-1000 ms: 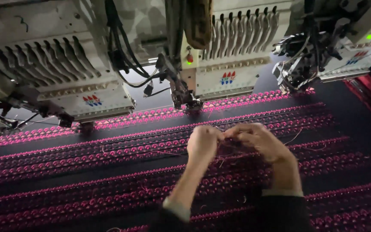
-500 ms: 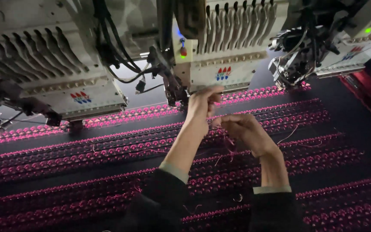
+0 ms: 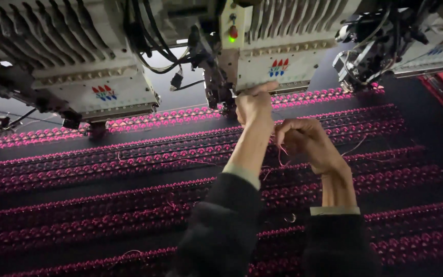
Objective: Monitoring and maintaining a multi-head industrial embroidery machine, including pressing control buttons and re-threading needles.
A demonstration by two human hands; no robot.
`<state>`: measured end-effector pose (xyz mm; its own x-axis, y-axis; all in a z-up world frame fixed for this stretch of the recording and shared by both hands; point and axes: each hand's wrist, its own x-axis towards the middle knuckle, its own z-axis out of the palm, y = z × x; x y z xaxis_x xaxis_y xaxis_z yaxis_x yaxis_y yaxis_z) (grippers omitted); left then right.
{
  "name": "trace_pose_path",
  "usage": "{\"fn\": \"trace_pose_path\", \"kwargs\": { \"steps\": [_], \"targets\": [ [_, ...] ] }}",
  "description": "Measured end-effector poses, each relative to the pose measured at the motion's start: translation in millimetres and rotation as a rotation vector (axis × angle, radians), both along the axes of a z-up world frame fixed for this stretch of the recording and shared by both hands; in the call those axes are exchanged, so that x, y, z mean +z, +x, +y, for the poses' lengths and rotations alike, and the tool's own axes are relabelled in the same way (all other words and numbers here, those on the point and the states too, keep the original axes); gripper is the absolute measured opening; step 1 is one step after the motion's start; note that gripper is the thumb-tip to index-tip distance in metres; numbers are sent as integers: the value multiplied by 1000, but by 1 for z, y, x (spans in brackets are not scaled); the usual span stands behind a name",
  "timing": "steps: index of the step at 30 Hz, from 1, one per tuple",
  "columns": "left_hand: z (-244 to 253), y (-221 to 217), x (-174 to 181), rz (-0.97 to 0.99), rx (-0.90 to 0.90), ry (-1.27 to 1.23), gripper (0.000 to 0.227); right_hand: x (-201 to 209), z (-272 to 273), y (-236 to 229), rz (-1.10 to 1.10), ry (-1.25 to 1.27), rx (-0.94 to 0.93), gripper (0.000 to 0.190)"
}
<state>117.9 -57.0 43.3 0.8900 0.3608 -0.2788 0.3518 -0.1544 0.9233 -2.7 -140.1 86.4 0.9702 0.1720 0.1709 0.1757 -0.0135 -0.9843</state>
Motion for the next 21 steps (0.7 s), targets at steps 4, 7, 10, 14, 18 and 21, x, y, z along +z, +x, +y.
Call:
{"fn": "trace_pose_path", "kwargs": {
  "steps": [4, 7, 10, 14, 18, 21],
  "targets": [
    [22, -88, 33, -265, -191, -177, 23, -23, -26, 18, 31, 0, -8, 19],
    [52, -157, -11, -375, -629, -102, 28, -35, -41, 20, 72, 24, 112, 21],
    [100, -213, -41, -461, -814, -61, 41, -26, -32, 15, 87, -10, 210, 21],
    [197, -230, -33, -372, -372, 303, 32, -13, -12, 13, 150, -131, 84, 26],
    [255, -192, -45, -243, -249, 637, 21, -45, 12, 32, 87, -235, -246, 16],
    [247, -140, -68, -814, -466, 1052, 24, -56, 24, 26, 1, -364, -340, 11]
  ]
}}
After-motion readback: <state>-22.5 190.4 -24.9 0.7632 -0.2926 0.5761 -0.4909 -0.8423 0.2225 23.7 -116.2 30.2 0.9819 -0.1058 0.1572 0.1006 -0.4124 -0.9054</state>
